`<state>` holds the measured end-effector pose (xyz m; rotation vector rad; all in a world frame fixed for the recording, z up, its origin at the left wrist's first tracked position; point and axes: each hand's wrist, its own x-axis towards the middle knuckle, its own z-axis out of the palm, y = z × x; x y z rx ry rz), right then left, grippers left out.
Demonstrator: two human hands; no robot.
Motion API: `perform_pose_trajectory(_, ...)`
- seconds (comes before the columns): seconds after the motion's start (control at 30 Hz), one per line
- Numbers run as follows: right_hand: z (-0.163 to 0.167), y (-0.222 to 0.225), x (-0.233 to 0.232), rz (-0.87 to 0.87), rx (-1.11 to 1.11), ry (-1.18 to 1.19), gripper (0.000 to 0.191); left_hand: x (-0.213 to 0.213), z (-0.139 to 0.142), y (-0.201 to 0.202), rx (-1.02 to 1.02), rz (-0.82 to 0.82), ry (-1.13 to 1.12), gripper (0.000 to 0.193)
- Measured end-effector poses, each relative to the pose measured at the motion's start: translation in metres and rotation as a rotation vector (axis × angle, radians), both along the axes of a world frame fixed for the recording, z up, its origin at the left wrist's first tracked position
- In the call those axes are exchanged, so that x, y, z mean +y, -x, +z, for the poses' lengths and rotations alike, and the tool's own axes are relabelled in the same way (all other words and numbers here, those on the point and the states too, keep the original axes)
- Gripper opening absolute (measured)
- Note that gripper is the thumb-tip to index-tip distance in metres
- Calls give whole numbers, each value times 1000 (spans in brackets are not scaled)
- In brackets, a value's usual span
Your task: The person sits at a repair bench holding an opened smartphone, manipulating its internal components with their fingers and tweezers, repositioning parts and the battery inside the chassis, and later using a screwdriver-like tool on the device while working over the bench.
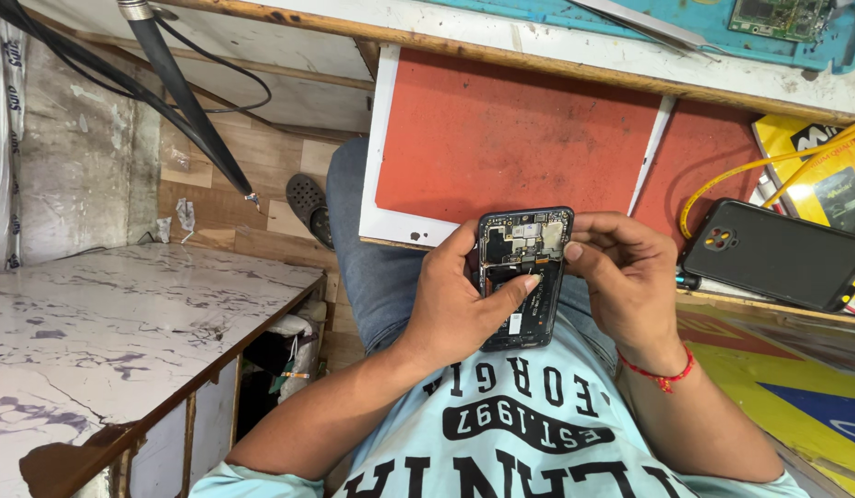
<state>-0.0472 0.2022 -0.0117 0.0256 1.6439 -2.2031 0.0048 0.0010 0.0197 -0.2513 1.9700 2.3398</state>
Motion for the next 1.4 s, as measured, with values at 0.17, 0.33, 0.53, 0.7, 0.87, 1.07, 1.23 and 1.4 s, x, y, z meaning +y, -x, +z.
perform_pose_trajectory(0.17,-3,-1,0,1,25,-34,24,0,0,-1,3,4,9,38)
perform_pose_trajectory(0.33,-4,-4,-1,-15,44,-74,22,0,0,-2,9,12,74,35)
perform_pose_trajectory(0.53,-6,-6,-2,-27,50,-76,21,1,2,-3,16,14,106,34)
perform_pose_trajectory(0.7,-6,-3,0,-27,53,-63,18,3,4,-4,41,13,171,32)
perform_pose_trajectory(0.87,-8,-3,2,-34,64,-119,18,2,5,-3,34,-7,166,31)
perform_pose_trajectory(1.07,-14,-2,5,-32,28,-187,16,3,2,-5,54,-12,210,34)
perform_pose_trajectory(1.23,-4,11,3,45,-165,45,35,1,-12,-1,18,14,-12,36)
perform_pose_trajectory(1.4,17,8,-11,357,-94,-114,61,2,-26,19,-19,122,-354,39)
